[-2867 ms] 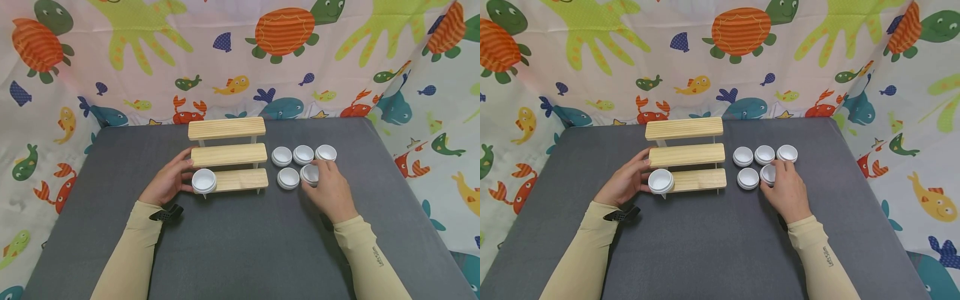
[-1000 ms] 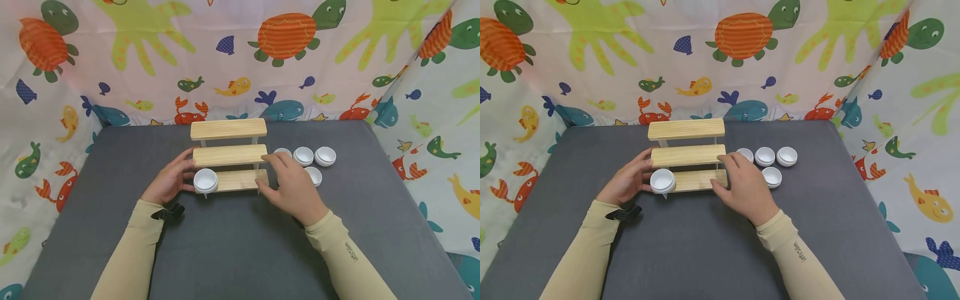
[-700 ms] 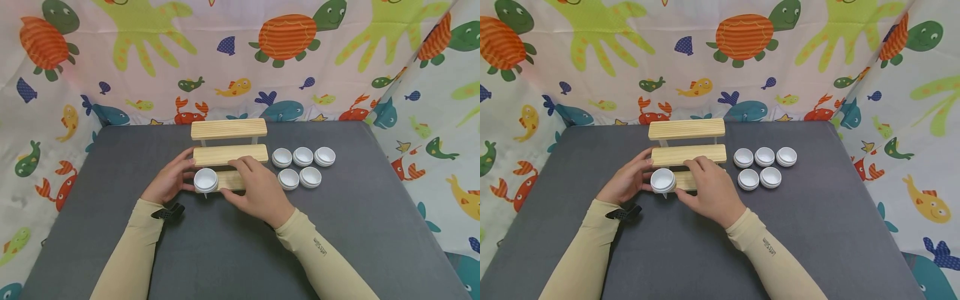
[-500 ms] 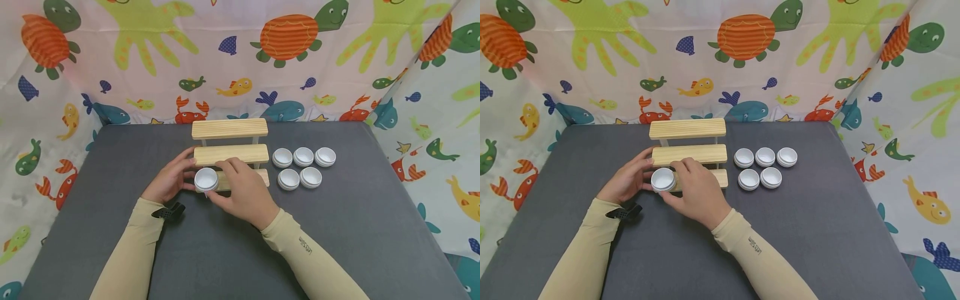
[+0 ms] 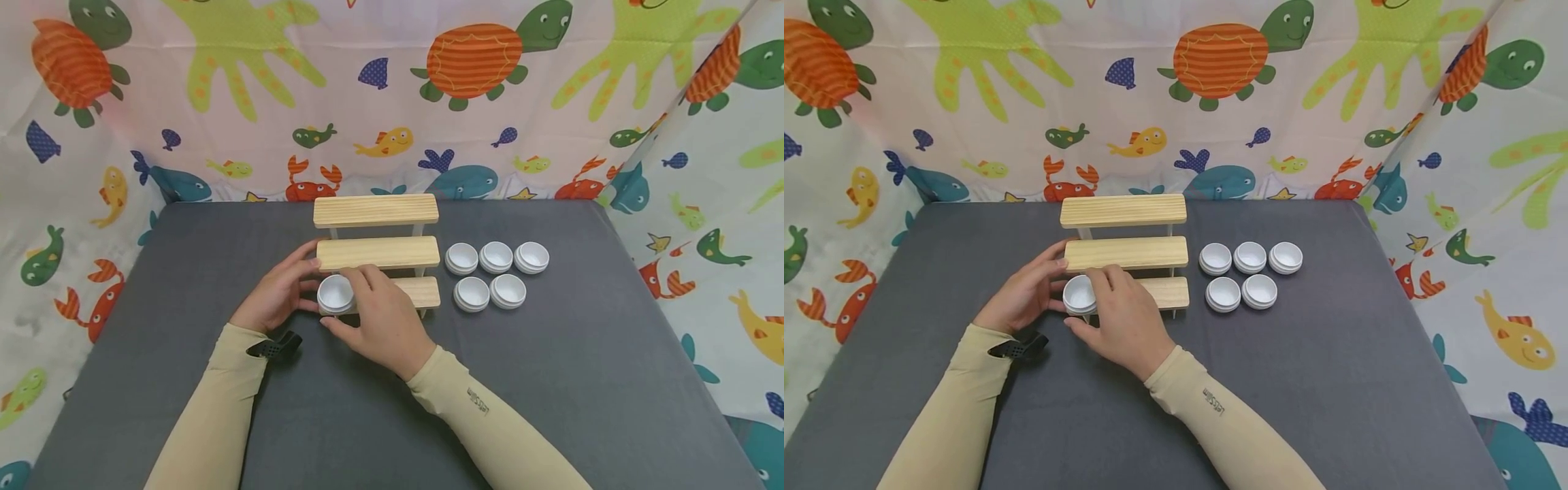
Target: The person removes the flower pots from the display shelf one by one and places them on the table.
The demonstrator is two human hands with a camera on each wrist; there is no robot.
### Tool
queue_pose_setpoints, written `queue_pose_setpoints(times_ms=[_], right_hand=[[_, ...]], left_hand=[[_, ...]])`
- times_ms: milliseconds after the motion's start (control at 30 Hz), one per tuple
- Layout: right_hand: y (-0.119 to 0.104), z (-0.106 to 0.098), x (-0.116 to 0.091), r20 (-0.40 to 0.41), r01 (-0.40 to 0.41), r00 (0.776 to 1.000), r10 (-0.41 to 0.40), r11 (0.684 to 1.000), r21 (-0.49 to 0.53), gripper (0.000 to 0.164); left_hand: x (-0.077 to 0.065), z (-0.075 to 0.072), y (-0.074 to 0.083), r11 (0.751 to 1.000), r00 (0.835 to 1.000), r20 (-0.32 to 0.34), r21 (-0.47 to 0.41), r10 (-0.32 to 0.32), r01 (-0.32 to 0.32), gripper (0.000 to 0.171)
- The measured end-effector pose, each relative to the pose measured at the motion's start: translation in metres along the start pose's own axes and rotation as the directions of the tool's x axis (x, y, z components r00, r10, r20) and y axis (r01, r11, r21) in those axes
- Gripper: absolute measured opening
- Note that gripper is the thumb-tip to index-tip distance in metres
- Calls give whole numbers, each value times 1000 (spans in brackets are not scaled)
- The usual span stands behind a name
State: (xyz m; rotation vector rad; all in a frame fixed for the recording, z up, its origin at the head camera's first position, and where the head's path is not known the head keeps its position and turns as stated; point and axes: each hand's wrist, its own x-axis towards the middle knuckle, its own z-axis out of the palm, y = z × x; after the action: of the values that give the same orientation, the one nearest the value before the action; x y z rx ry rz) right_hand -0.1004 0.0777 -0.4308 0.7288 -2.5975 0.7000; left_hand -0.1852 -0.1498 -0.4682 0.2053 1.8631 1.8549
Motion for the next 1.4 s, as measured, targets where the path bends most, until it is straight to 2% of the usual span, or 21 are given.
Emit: queue_pose_setpoints(times_ms=[567,1000,1400], right_hand=[[2,6,2,14,-6,1000,5,999,45,71],[3,11,0,44,-20,999,16,997,78,70],[5,7,0,65,-22,998,16,994,103,69]], left_hand=[[1,-1,0,1000,1000,10,12,7,-7,63],[-1,1,-1,1000,1000,6,-26,-5,5,62],[2,1,0,1000,1000,14,-24,2,-2,60]])
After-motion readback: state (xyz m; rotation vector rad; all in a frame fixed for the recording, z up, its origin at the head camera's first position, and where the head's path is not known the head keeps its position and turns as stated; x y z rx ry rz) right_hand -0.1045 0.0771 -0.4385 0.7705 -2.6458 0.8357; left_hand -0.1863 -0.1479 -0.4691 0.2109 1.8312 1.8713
